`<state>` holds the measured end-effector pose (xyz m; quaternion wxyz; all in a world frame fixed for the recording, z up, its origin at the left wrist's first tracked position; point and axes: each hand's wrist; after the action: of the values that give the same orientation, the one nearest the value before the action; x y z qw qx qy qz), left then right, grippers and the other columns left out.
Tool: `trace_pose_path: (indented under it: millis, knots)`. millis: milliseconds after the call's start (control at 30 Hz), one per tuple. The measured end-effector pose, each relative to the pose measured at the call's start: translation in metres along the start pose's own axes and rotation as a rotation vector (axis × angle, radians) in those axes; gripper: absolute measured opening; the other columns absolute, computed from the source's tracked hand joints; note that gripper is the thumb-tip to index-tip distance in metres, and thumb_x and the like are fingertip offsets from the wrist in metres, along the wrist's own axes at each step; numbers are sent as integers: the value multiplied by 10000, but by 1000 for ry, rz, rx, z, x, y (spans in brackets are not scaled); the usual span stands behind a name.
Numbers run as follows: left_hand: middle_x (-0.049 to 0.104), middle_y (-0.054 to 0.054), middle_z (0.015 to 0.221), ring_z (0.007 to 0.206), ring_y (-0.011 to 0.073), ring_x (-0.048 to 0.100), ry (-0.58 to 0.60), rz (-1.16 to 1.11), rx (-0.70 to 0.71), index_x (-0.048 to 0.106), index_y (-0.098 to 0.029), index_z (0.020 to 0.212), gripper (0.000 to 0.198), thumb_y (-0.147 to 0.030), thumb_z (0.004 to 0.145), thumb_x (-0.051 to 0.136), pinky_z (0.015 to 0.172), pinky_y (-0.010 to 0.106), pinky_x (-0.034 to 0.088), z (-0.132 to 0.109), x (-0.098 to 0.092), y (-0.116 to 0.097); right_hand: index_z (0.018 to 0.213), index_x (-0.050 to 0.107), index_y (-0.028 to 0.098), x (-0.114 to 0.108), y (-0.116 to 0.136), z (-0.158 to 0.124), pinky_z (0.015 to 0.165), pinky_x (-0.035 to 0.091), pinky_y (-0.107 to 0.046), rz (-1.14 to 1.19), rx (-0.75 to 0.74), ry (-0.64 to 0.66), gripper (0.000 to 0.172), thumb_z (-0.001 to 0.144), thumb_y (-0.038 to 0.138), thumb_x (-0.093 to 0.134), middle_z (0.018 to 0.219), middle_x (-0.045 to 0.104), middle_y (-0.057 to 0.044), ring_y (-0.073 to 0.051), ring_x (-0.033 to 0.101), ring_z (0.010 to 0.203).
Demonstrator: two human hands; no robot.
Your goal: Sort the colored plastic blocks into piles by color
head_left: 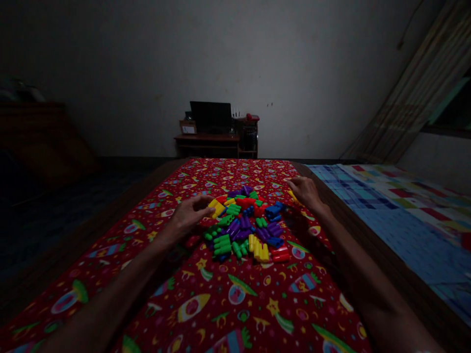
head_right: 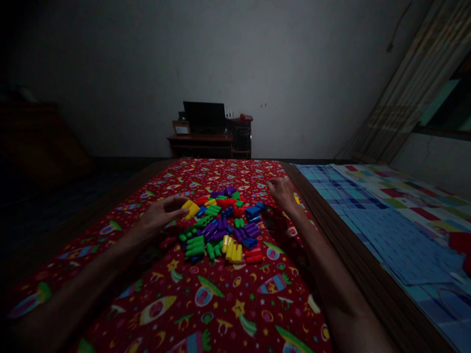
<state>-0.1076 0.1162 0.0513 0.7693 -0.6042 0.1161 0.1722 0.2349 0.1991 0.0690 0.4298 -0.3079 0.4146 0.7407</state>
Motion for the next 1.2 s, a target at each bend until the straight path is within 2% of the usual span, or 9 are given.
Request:
trace_pose_path:
  millis: [67, 133, 267, 333, 467, 567, 733, 1000, 1200]
  knots:
    - [733, 58, 896, 824, 241, 681, -16, -16, 51, 677, -167, 934, 514, -509, 559, 759, 763, 363, 556, -7, 11, -9, 806, 754, 127, 2, 39, -11, 619, 398, -233, 243, -233, 160, 408, 922, 383, 459, 692, 686, -43, -149, 603, 650]
    - [727, 66, 952, 861, 240, 679, 5, 4, 102, 675, -174, 963, 469, -482, 615, 740, 793, 374, 556, -14, 23, -15, 959, 743, 144, 5, 75, -27, 619, 396, -212, 448, -411, 303, 373, 918, 409, 483, 785, 705, -28, -130, 603, 680]
    - [717, 62, 993, 887, 234, 675, 77, 49, 205, 676, -200, 1012, 401, -461, 707, 685, 806, 378, 560, -23, 38, -16, 1018, 713, 141, 13, 103, -44, 549, 355, -183, 513, -517, 476, 289, 861, 346, 583, 745, 691, -11, -96, 563, 605]
    - [711, 66, 1011, 905, 238, 675, 99, 77, 234, 670, -202, 1035, 393, -459, 737, 659, 816, 383, 560, -23, 39, -14, 929, 722, 136, 15, 92, -36, 542, 347, -180, 442, -491, 446, 217, 833, 285, 597, 703, 680, -6, -95, 561, 596]
    - [687, 81, 1123, 1031, 254, 647, 138, 230, 333, 653, -215, 1107, 369, -450, 837, 567, 919, 405, 524, -26, 38, -14, 919, 729, 144, 9, 34, -6, 606, 405, -216, 199, -190, 114, 222, 830, 249, 554, 777, 720, -49, -146, 619, 680]
    - [610, 77, 1307, 1246, 268, 522, 321, 402, 550, 595, -250, 1243, 387, -416, 906, 507, 1066, 447, 405, -41, 45, -23, 1058, 716, 159, 0, -13, 5, 699, 445, -267, -70, 78, -78, 298, 843, 240, 525, 944, 738, -106, -201, 660, 812]
    - [485, -3, 1453, 1393, 258, 344, 610, 651, 792, 509, -370, 1323, 400, -344, 924, 522, 1168, 520, 186, -72, 70, -29, 1056, 724, 194, -3, -55, -1, 701, 445, -287, -296, 230, -62, 320, 887, 251, 458, 1027, 727, -130, -233, 670, 886]
    - [565, 53, 1369, 1324, 240, 433, 462, 819, 804, 536, -273, 1268, 334, -252, 944, 457, 1169, 514, 144, -55, 67, -2, 1017, 727, 182, 1, -60, -3, 633, 384, -281, -332, 268, 10, 313, 866, 240, 459, 1026, 724, -126, -235, 660, 894]
    - [623, 69, 1279, 1256, 260, 498, 383, 793, 750, 554, -227, 1227, 354, -243, 873, 532, 1136, 505, 269, -43, 53, 3, 914, 719, 160, 0, -15, -3, 576, 286, -268, -317, 13, 31, 299, 883, 199, 425, 867, 716, -119, -181, 609, 725]
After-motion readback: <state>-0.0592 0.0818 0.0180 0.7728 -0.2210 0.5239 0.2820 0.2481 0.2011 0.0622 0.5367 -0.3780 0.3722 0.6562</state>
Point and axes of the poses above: each hand's wrist, its own z-axis towards the middle knuckle, its own x-axis out of the palm, y = z × x
